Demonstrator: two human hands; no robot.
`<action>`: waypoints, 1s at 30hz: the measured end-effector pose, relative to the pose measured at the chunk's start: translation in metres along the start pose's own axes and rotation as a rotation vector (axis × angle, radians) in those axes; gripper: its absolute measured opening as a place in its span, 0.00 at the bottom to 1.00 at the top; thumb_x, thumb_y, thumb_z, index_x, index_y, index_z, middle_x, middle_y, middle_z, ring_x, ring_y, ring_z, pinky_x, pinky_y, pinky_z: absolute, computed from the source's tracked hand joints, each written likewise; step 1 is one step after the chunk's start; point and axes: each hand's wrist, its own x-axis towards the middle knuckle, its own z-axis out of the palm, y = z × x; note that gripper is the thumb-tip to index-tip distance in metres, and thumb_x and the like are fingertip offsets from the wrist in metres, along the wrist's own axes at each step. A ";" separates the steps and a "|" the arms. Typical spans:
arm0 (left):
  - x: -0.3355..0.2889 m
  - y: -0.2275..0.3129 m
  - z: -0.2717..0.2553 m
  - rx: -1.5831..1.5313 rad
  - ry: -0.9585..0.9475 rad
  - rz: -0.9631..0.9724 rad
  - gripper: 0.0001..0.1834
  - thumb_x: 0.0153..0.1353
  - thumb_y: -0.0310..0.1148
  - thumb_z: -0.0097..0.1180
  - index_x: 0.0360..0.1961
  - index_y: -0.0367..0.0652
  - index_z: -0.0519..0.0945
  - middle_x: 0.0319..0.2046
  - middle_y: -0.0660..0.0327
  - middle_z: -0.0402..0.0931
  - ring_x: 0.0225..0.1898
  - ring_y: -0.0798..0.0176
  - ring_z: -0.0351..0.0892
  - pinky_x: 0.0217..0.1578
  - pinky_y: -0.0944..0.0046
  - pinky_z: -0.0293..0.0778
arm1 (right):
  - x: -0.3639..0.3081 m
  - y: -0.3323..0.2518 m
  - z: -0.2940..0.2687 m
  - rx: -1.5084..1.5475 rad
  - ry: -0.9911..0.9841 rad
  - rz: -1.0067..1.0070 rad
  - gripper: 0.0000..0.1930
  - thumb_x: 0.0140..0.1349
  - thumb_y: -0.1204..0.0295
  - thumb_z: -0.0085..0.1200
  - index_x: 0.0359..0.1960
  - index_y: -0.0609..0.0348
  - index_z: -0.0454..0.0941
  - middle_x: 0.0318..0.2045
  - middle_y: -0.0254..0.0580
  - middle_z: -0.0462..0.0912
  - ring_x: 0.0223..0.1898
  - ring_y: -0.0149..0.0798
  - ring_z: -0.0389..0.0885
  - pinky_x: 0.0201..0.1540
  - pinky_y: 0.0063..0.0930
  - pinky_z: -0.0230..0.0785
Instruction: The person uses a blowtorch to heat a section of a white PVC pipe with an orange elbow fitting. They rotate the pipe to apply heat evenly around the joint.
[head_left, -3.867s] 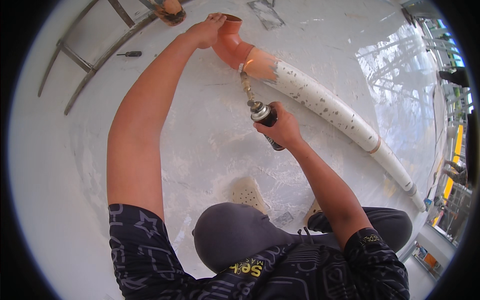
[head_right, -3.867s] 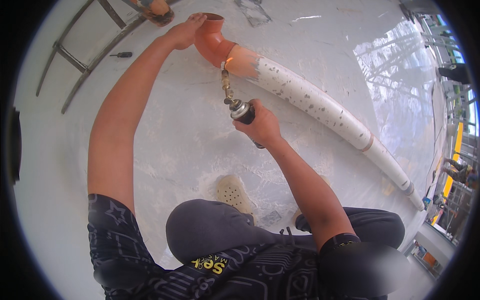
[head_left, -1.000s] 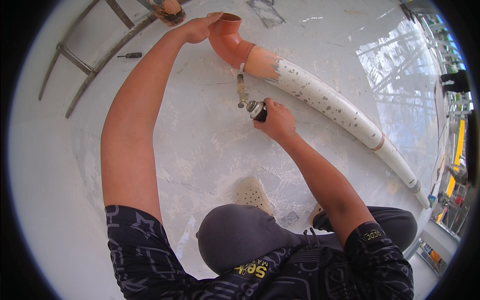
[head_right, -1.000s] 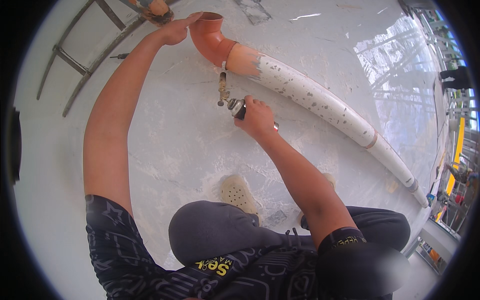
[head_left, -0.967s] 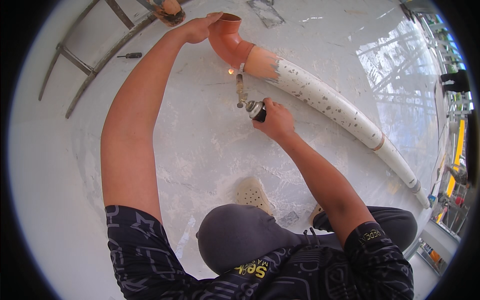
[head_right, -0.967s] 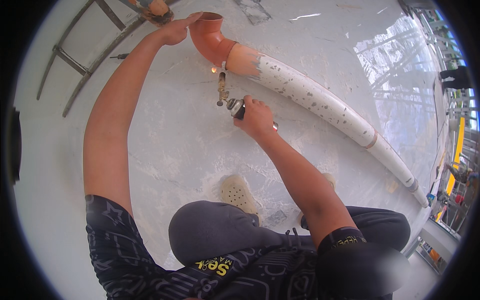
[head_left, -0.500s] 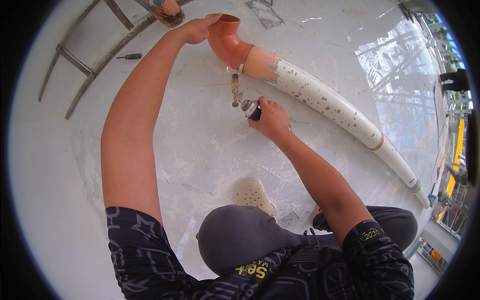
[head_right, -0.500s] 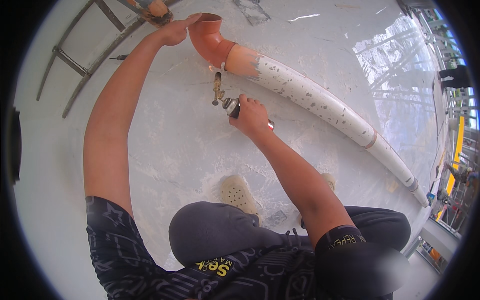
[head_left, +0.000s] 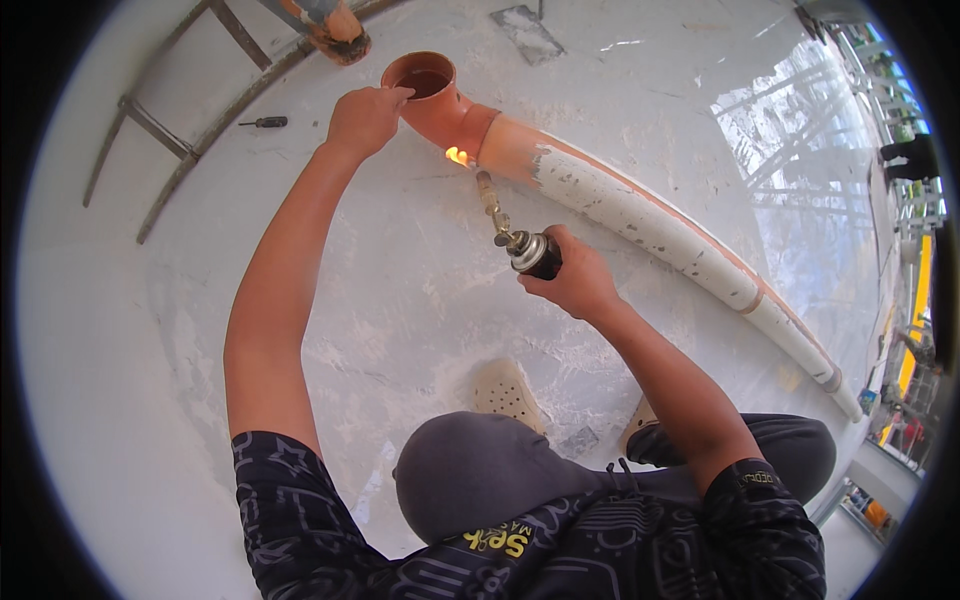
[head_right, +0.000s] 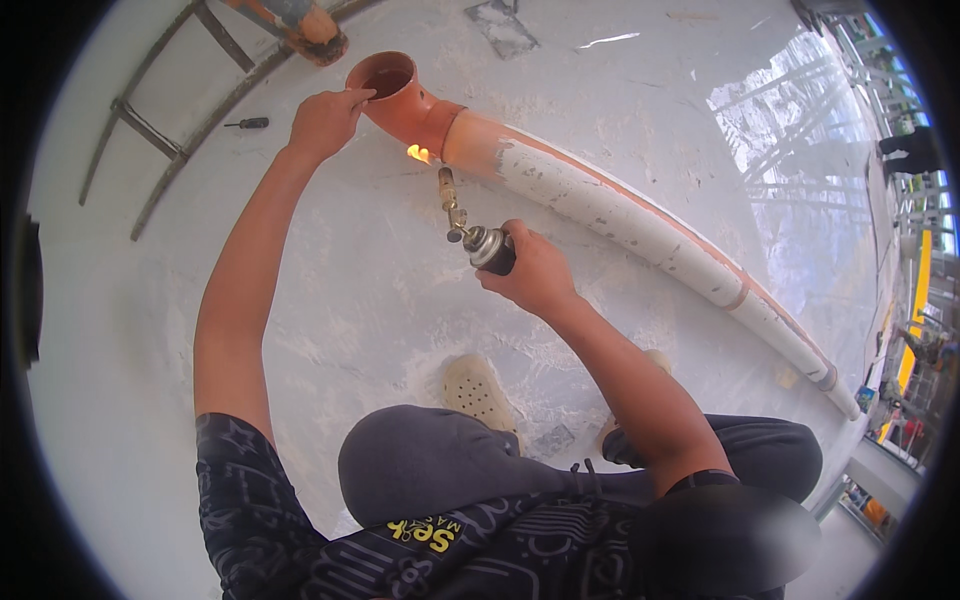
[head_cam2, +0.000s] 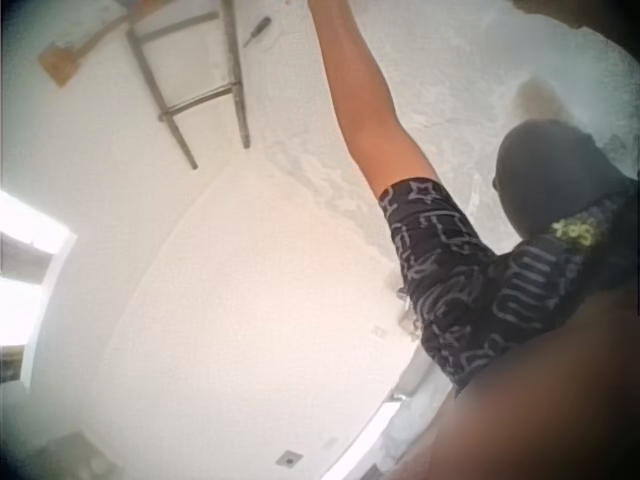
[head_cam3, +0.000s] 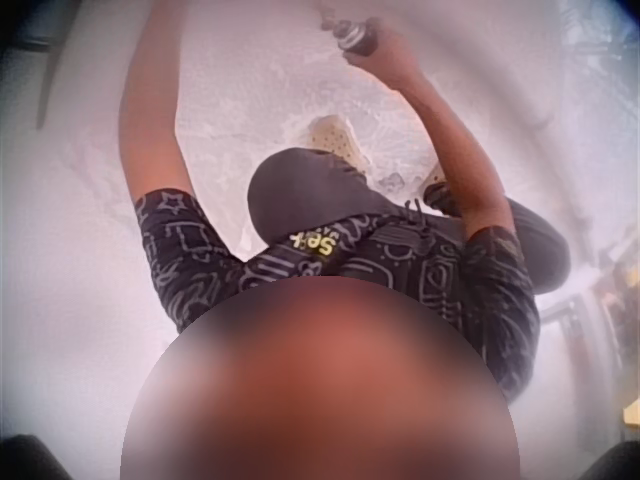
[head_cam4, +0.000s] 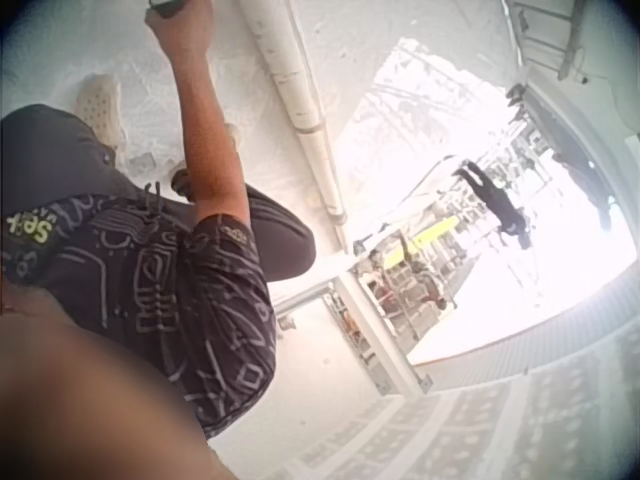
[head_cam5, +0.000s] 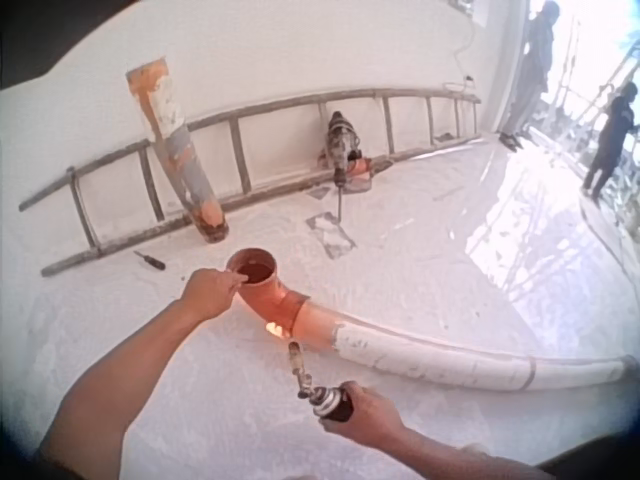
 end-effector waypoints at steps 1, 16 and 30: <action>-0.018 0.001 0.004 -0.005 0.005 -0.026 0.17 0.75 0.35 0.55 0.61 0.56 0.87 0.45 0.53 0.90 0.46 0.46 0.90 0.46 0.47 0.85 | -0.003 -0.002 -0.007 0.013 0.005 -0.004 0.35 0.53 0.55 0.77 0.59 0.56 0.75 0.46 0.53 0.88 0.51 0.55 0.88 0.54 0.46 0.79; -0.174 -0.011 0.052 -0.015 0.450 0.068 0.10 0.71 0.35 0.62 0.49 0.49 0.88 0.50 0.60 0.91 0.52 0.56 0.91 0.43 0.55 0.86 | -0.034 -0.045 0.038 -0.082 -0.036 -0.042 0.36 0.54 0.53 0.76 0.59 0.55 0.74 0.47 0.50 0.88 0.54 0.54 0.87 0.55 0.46 0.79; -0.075 -0.028 0.026 -0.409 0.452 -0.046 0.18 0.74 0.35 0.60 0.63 0.48 0.81 0.52 0.56 0.89 0.50 0.47 0.89 0.49 0.51 0.84 | -0.004 -0.065 0.064 -0.117 0.053 -0.075 0.32 0.54 0.53 0.74 0.54 0.56 0.75 0.45 0.48 0.88 0.53 0.54 0.85 0.55 0.46 0.77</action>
